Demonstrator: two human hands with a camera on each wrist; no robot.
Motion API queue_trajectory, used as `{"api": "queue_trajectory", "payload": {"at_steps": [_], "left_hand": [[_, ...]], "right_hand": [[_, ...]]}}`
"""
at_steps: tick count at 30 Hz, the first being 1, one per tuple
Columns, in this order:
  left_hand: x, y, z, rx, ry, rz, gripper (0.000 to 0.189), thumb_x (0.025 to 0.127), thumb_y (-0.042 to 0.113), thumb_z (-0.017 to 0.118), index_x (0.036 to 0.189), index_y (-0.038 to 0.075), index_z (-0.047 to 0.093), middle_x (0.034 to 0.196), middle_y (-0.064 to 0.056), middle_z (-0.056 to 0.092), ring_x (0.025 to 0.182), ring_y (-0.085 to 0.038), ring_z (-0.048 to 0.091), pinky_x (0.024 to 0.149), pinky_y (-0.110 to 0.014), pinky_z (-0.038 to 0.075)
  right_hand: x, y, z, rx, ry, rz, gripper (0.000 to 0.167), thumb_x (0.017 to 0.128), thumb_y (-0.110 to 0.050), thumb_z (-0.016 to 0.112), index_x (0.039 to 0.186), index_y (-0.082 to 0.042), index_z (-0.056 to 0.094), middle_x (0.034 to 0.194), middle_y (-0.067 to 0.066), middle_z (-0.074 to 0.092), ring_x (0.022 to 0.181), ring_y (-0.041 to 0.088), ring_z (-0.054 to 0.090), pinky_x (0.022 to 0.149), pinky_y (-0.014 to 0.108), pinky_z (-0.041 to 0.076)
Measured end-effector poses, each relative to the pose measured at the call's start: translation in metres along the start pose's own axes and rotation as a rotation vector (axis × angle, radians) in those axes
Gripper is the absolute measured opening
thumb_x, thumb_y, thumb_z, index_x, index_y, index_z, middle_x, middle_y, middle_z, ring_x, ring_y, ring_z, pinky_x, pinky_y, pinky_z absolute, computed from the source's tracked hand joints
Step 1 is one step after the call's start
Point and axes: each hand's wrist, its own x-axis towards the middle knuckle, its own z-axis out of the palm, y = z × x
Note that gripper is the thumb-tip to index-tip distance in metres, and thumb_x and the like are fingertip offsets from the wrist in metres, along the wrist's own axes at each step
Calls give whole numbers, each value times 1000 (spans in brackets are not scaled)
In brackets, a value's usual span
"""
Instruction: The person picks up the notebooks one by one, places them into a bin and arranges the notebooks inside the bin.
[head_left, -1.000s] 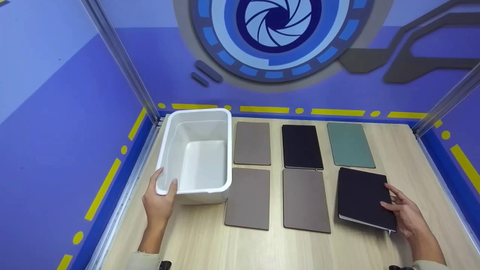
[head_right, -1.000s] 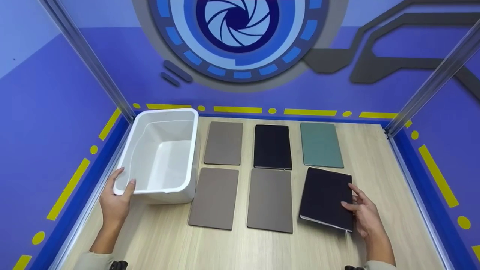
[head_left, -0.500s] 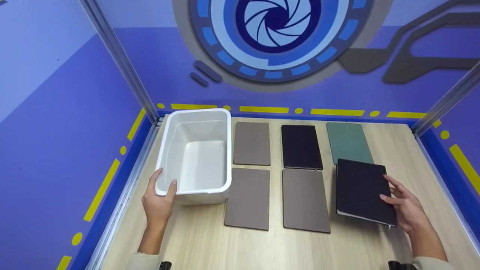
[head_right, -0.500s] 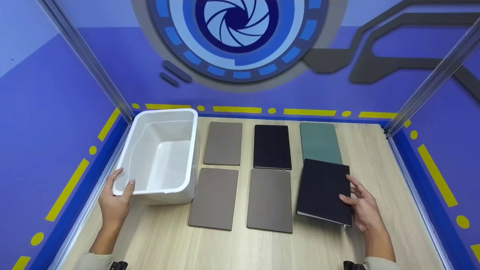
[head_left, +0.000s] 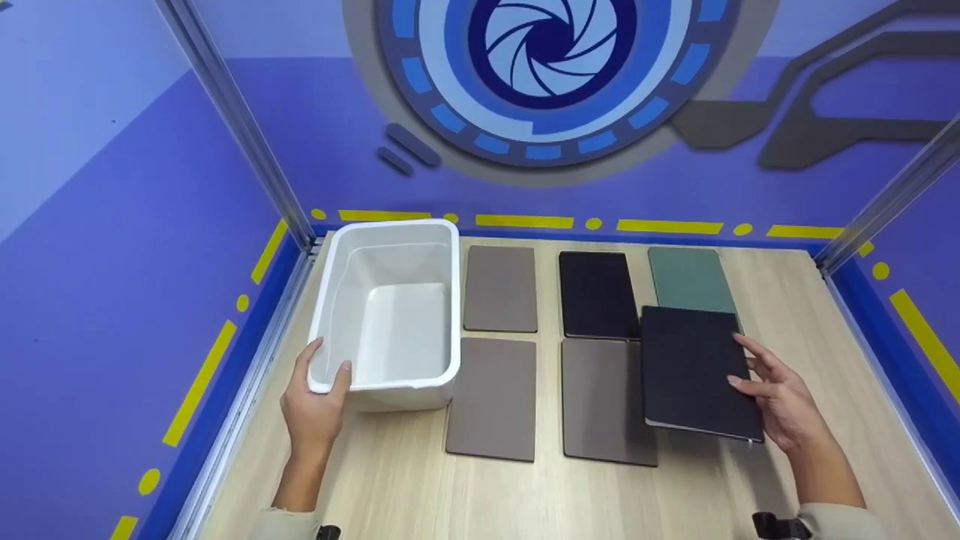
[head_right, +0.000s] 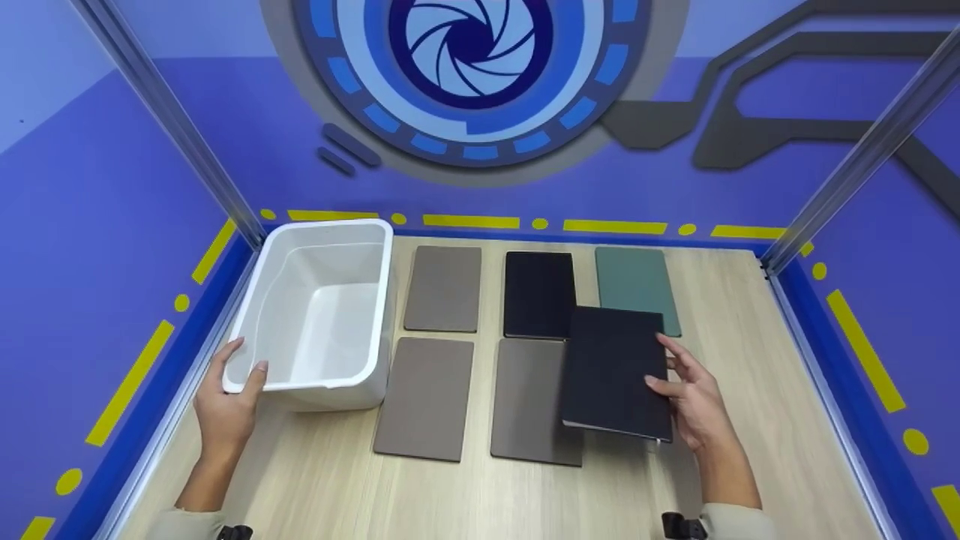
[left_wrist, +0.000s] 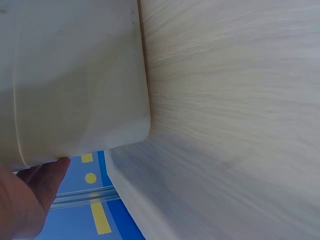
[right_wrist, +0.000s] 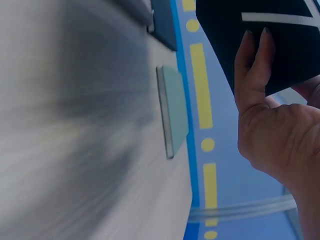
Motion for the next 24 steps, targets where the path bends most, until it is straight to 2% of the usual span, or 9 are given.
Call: {"api": "queue_trajectory", "payload": {"at_steps": [11, 17, 24], "left_hand": [[-1, 2, -3, -30, -32, -24, 57, 92, 17, 81, 146, 10, 64, 148, -21, 66, 140, -43, 59, 112, -61, 46], [-1, 1, -2, -18, -25, -11, 57, 91, 17, 82, 145, 10, 64, 146, -21, 67, 139, -42, 61, 111, -58, 47], [0, -1, -1, -17, -20, -14, 58, 91, 18, 83, 145, 10, 64, 145, -20, 68, 138, -40, 62, 112, -55, 47]], "right_hand": [[11, -3, 42, -49, -18, -35, 76, 102, 8, 61, 168, -15, 34, 125, -1, 62, 107, 16, 77, 83, 34, 65], [19, -3, 63, -106, -24, -55, 78, 103, 5, 63, 170, -12, 27, 129, 1, 56, 107, 14, 76, 83, 32, 65], [30, -3, 87, -104, -30, -38, 80, 101, 6, 64, 170, -12, 28, 128, 2, 56, 105, 15, 76, 81, 31, 64]]}}
